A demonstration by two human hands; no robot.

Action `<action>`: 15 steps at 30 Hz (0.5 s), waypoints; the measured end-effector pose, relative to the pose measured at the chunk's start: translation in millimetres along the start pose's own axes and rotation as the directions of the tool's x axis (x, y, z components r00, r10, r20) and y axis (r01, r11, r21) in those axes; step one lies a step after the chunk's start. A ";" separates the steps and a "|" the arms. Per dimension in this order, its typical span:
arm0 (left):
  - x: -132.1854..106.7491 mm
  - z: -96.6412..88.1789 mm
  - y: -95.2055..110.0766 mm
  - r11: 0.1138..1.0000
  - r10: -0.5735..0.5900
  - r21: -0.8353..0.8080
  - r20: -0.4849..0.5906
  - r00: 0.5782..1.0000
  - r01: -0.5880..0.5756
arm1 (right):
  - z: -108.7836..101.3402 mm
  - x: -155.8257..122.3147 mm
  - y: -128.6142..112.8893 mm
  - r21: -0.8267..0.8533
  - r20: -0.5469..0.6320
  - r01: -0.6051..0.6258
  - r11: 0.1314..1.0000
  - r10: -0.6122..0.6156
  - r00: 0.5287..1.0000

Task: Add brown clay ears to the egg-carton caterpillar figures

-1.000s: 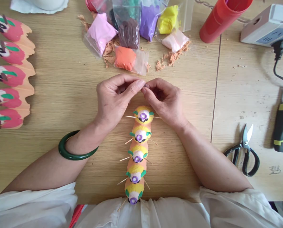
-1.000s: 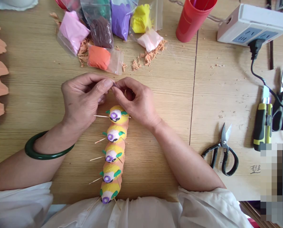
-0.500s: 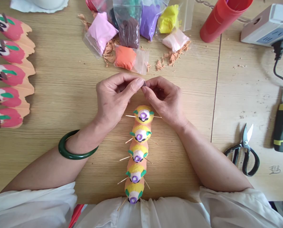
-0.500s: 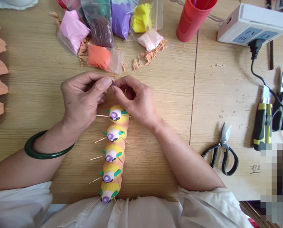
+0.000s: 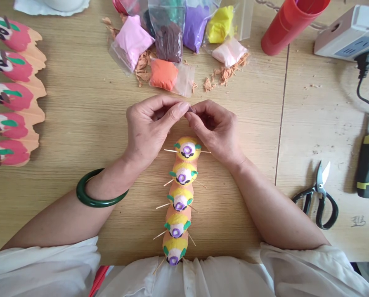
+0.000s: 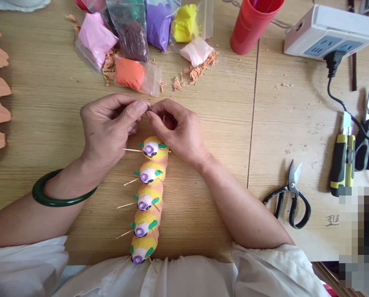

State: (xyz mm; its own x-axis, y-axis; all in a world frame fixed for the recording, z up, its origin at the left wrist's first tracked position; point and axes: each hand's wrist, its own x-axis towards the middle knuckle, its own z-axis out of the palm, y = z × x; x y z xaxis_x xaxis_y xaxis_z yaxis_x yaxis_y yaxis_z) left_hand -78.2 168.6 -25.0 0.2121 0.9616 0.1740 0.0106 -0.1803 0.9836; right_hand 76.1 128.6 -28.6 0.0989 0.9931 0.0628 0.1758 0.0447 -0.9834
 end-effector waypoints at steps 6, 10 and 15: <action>-1.5 -4.8 -3.9 0.998 -0.041 0.048 -0.016 0.999 0.041 | 0.4 -0.6 0.1 0.068 -0.025 -0.010 0.998 0.012 1.000; -1.1 -2.9 -1.4 0.999 -0.037 0.010 0.007 0.999 0.037 | 0.7 -1.1 0.6 0.081 -0.036 -0.008 0.997 0.011 0.999; -1.0 -1.0 -0.4 1.000 -0.025 0.013 -0.005 1.000 0.025 | 0.7 -0.2 1.8 0.048 -0.004 -0.017 0.999 0.018 1.000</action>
State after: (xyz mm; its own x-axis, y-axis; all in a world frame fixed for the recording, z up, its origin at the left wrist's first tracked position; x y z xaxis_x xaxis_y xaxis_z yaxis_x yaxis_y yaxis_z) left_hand -79.3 167.9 -25.5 0.2068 0.9669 0.1494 0.0287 -0.1586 0.9869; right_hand 75.7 128.6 -30.5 0.1055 0.9934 0.0461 0.1267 0.0325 -0.9914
